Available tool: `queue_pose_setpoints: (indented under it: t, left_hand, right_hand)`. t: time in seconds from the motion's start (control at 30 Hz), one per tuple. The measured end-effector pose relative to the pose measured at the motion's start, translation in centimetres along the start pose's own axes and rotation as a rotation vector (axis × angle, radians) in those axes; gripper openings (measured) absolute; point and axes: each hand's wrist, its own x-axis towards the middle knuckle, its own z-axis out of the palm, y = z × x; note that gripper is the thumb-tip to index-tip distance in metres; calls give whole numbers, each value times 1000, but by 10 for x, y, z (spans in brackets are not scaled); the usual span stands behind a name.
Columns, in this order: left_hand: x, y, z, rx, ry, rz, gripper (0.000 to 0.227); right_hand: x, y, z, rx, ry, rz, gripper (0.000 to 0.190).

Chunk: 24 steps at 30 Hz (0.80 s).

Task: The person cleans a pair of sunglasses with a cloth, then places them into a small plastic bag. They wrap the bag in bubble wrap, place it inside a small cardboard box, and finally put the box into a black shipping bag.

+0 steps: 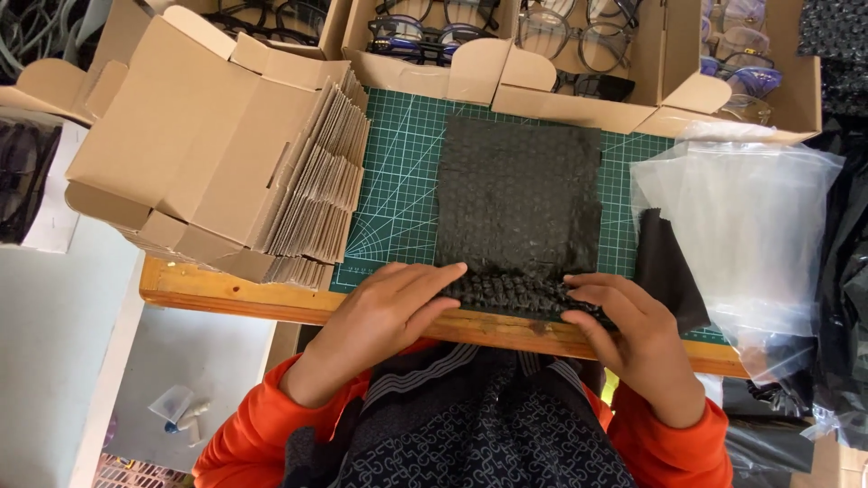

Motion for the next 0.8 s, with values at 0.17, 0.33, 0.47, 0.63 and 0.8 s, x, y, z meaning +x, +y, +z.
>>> queue_pose_setpoints:
  t: [0.17, 0.33, 0.47, 0.63, 0.8]
  left_hand:
    - [9, -3, 12, -63, 65, -136, 34]
    - [17, -12, 28, -60, 167, -262, 29]
    - [21, -15, 33, 211, 229, -217, 27]
    - [27, -19, 29, 370, 248, -194, 30]
    - [24, -12, 34, -25, 224, -10, 23]
  right_hand:
    - [-1, 5, 12, -272, 111, 58, 18]
    - [1, 24, 25, -486, 218, 149, 17]
    - [19, 13, 20, -409, 362, 47, 24]
    - [12, 7, 18, -277, 367, -146, 14]
    - [28, -8, 14, -274, 153, -154, 31]
